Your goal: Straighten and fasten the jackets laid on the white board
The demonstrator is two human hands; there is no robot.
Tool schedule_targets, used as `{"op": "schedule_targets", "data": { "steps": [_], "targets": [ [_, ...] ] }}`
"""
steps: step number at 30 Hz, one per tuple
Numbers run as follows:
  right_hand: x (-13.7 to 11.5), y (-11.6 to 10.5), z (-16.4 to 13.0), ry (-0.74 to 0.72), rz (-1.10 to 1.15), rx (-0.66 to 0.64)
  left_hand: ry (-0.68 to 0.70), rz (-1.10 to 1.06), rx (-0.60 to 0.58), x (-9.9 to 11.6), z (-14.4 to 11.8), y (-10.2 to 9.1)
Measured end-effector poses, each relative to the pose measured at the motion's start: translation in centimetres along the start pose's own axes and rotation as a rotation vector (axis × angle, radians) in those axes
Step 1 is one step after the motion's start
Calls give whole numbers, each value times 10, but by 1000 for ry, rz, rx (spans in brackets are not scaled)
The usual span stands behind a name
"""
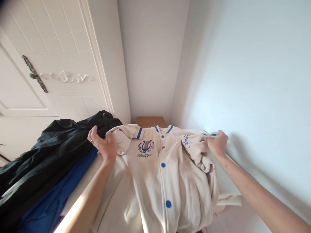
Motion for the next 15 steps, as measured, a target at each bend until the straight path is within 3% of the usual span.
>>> {"op": "schedule_targets", "data": {
  "steps": [2,4,6,8,10,13,15],
  "targets": [
    [-20,6,-15,-182,-9,-88,362,140,-214,23,-27,7],
    [-46,22,-35,-381,13,-292,662,277,-557,32,-60,21],
    [-73,41,-60,-525,47,-489,805,387,-950,25,-92,34],
    [-98,58,-89,-614,61,-622,846,488,-1233,10,-114,41],
    [-117,72,-118,-667,19,-812,827,555,-1344,-5,-124,44],
    [-132,79,-153,-705,-93,-1152,804,610,-1349,-21,-125,44],
    [-133,72,-161,-694,-130,-1267,799,638,-1342,-26,-122,43]
  ]
}}
Point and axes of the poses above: each hand's wrist, its own z-axis towards the middle knuckle, its own y-axis out of the palm, x = y × z, the point moved 3 cm from there along z, towards the middle knuckle, and after that the axes turned 7 degrees about -y, right-handed, at the moved point
